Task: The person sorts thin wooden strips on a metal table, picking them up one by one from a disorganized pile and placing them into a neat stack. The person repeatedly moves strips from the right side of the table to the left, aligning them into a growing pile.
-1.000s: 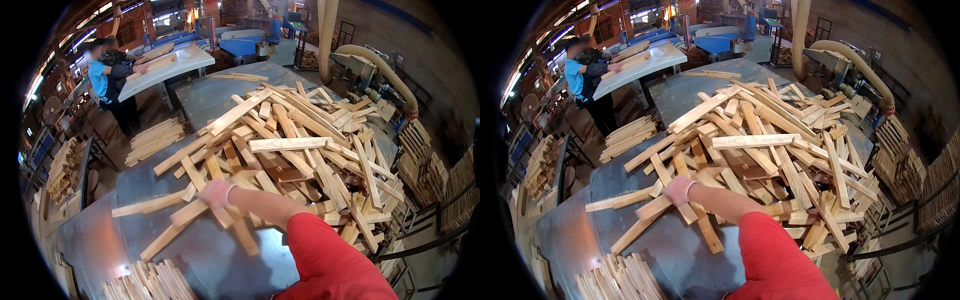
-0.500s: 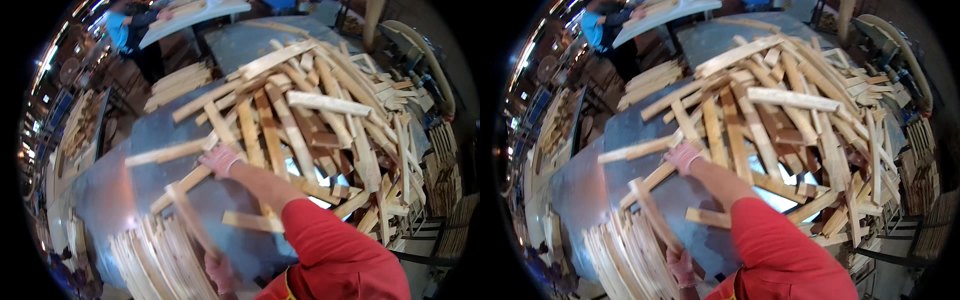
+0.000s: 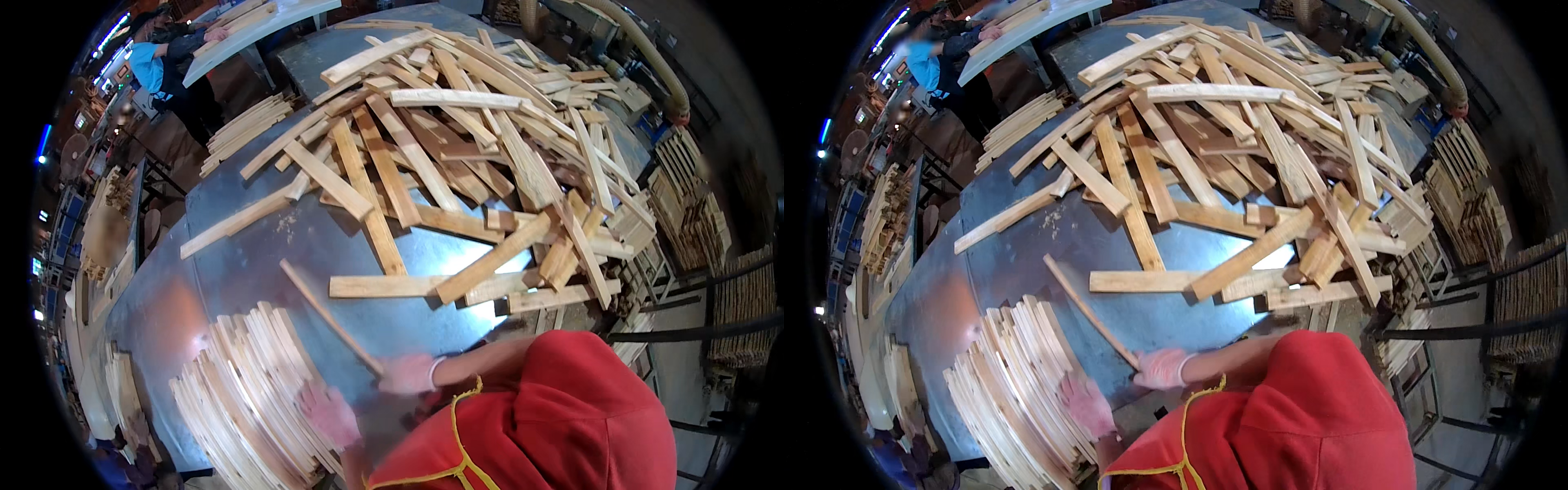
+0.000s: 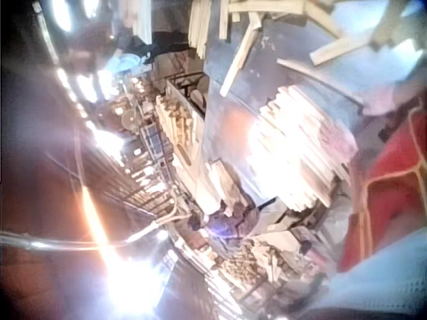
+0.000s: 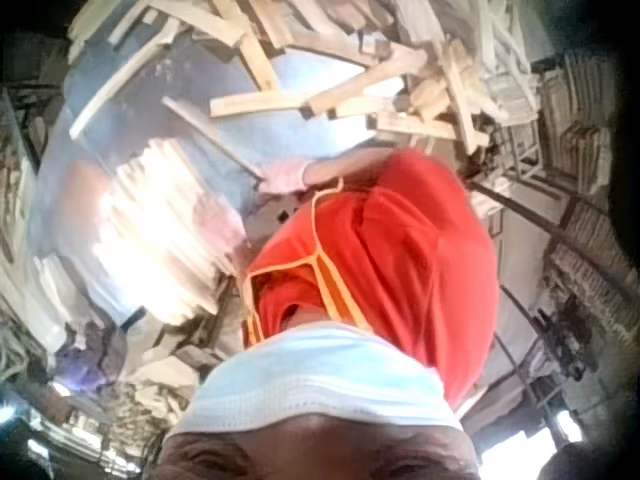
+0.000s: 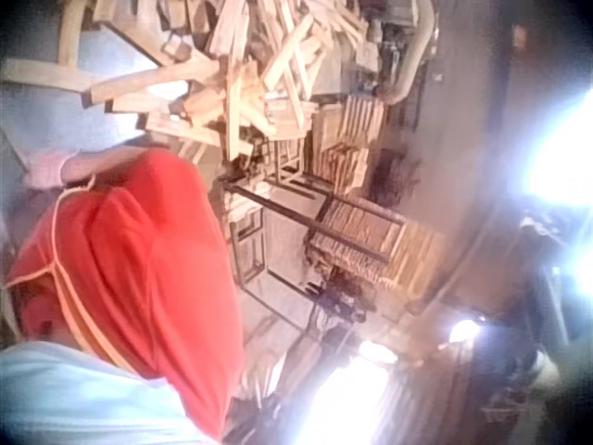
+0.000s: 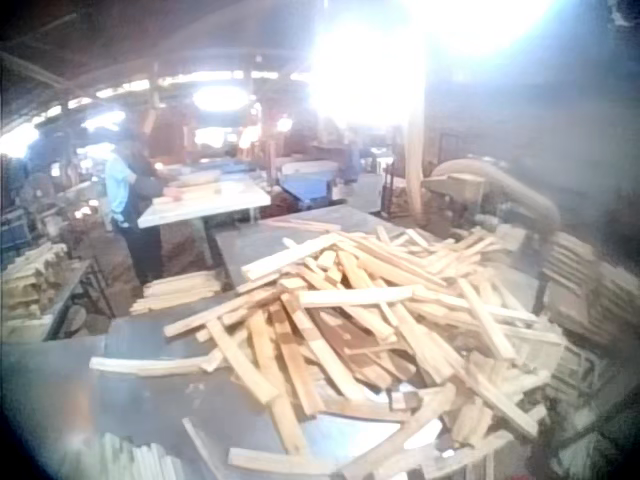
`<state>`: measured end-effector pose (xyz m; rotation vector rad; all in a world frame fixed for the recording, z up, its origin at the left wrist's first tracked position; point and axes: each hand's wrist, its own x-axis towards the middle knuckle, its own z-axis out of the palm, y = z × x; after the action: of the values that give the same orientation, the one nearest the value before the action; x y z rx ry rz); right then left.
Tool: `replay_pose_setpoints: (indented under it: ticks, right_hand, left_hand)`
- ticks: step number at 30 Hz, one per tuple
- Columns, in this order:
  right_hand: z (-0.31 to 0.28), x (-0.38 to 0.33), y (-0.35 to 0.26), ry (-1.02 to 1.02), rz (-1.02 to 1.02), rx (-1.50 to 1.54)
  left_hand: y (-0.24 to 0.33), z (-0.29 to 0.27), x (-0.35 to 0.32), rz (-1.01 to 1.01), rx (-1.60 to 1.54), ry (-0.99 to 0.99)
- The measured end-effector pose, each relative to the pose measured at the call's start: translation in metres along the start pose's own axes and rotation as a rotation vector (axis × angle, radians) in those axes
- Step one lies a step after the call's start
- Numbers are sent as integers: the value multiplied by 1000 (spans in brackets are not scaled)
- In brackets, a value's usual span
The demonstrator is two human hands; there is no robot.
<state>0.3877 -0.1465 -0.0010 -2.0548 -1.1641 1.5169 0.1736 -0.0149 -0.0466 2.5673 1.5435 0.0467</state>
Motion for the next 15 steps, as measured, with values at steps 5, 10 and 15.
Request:
replay_pose_setpoints:
  ticks: [5, 10, 15]
  right_hand:
    - [62, -9, -28, -257, -413, -300]
    - [-122, -79, -6, 274, -208, -509]
    - [-230, -112, 156, 318, 313, -926]
  left_hand:
    - [34, -10, 4, 162, 14, 38]
    - [-6, -5, -2, 179, 54, 19]
    - [46, -11, -22, 363, 1, 69]
